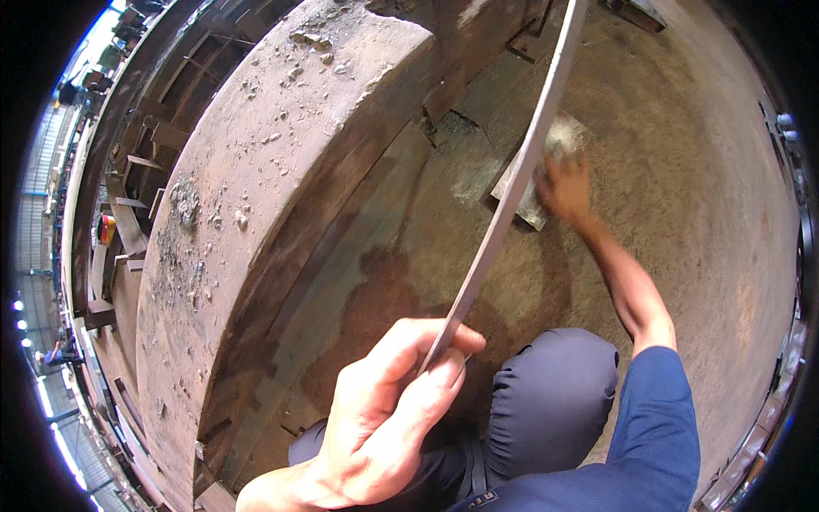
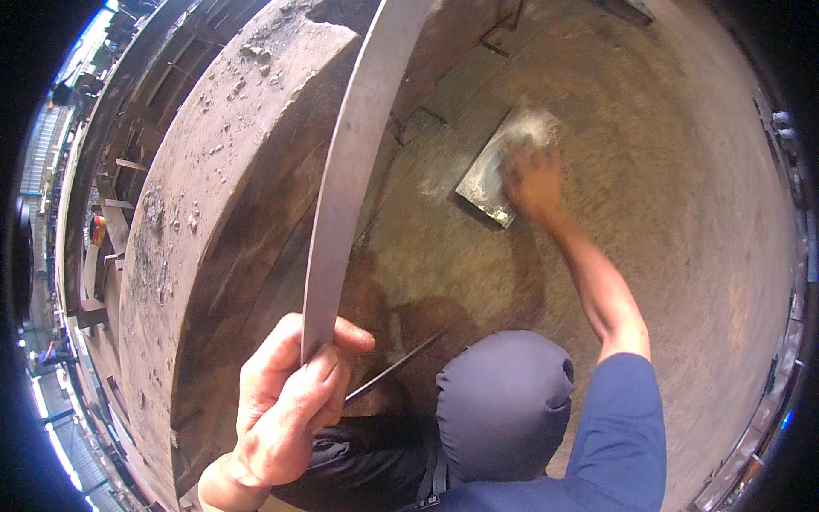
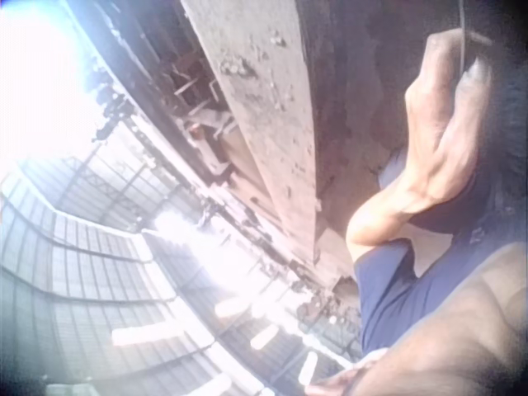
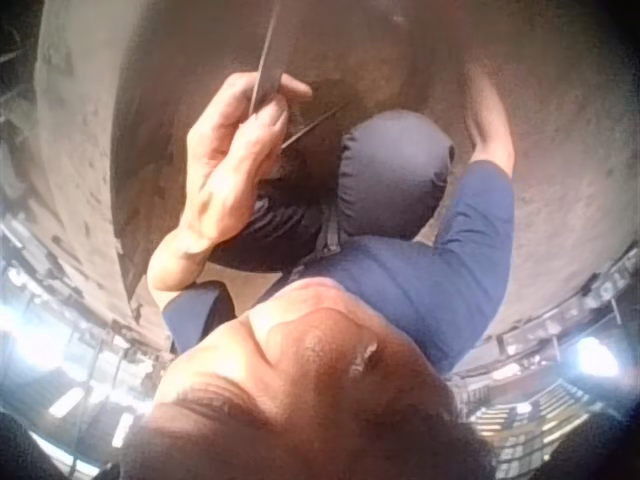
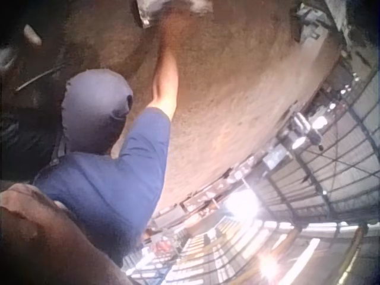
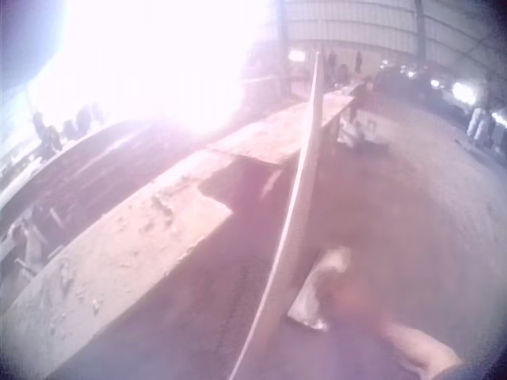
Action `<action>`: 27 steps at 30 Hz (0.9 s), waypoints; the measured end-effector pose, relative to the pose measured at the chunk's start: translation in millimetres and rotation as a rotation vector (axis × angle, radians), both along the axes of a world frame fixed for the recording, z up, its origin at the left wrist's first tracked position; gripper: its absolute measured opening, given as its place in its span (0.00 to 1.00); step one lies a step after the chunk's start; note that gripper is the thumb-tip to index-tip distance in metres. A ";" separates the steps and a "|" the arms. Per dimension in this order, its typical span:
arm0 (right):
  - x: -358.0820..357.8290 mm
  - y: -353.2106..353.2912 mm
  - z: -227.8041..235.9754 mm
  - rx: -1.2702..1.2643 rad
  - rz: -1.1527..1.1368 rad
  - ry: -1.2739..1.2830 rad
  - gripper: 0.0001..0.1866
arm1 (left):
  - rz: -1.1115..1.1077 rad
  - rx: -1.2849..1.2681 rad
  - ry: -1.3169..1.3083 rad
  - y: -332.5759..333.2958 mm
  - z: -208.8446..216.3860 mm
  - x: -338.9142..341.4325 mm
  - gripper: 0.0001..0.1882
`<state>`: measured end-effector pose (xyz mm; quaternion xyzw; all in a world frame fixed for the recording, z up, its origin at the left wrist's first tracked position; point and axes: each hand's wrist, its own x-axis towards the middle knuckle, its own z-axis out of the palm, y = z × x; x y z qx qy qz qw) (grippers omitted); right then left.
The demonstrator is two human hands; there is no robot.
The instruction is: The person walks through a metal fabrication workshop, picks up a metal rod, and uses a sanding block to clean a section of a large metal sheet. They then use a ruler and marker to measure and mark lines on the metal sheet.
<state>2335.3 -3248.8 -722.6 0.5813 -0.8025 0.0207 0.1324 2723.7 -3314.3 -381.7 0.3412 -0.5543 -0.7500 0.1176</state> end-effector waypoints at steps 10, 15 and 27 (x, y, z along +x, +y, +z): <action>26.5 6.7 -12.4 0.046 0.110 -0.115 0.29 | -0.002 -0.027 -0.025 1.0 5.0 0.4 0.16; -20.6 7.3 6.5 0.044 -0.031 0.002 0.28 | 0.019 -0.001 -0.023 1.4 3.8 -4.1 0.16; 27.3 9.4 -12.9 0.046 0.211 -0.070 0.30 | 0.013 -0.006 0.002 0.8 4.2 0.6 0.16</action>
